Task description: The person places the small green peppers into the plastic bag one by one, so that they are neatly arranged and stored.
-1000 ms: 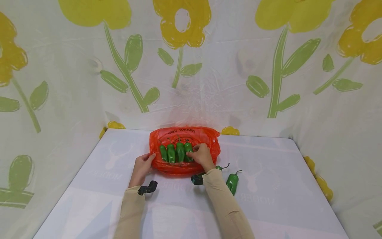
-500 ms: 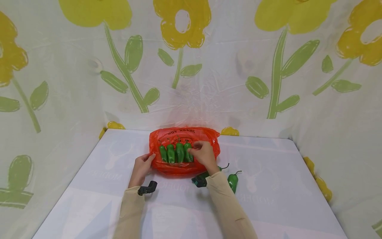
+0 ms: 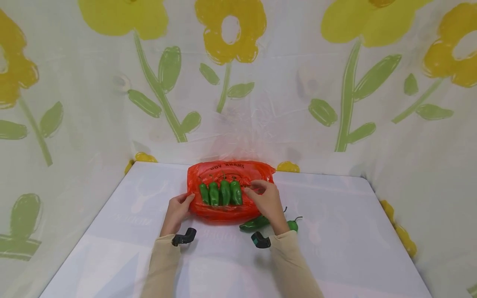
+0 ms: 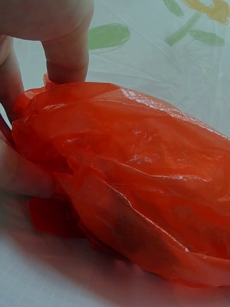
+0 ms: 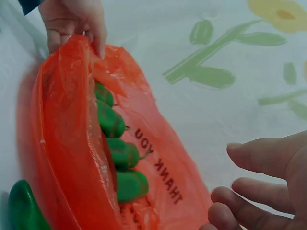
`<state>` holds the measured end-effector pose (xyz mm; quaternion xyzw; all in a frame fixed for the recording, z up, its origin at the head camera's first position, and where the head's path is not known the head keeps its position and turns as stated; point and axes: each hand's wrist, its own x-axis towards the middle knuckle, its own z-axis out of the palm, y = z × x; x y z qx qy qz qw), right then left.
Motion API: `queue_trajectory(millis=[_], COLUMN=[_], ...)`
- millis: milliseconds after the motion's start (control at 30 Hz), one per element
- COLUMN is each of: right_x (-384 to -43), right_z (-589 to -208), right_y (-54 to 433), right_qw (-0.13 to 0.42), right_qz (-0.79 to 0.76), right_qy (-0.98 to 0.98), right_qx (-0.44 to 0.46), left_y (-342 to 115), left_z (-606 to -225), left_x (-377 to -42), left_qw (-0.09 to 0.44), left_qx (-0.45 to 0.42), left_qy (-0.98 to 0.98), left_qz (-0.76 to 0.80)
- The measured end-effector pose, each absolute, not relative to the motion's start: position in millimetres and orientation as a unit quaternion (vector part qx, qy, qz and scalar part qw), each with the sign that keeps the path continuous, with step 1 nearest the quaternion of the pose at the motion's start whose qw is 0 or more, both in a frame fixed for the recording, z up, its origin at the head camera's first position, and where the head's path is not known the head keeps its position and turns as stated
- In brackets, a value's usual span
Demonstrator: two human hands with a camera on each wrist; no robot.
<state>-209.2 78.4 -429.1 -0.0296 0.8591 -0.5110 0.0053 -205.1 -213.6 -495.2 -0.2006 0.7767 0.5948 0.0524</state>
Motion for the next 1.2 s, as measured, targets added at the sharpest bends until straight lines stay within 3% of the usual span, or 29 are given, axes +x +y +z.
queue_trajectory(millis=[767,1200], right_x=[-161,-139], right_z=[-395,-403], right_y=[137,166], right_qw=[-0.040,-0.018], right_qz=[-0.488,-0.462], right_qy=[0.871,0.878], right_qx=[0.026,0.119], left_y=[-213,-214], left_z=[-494,-498], left_x=[-205,-206], left_qw=[0.059,0.059], left_qx=[-0.196,-0.193], left_qy=[0.779,0.781], left_qz=[0.592,0.591])
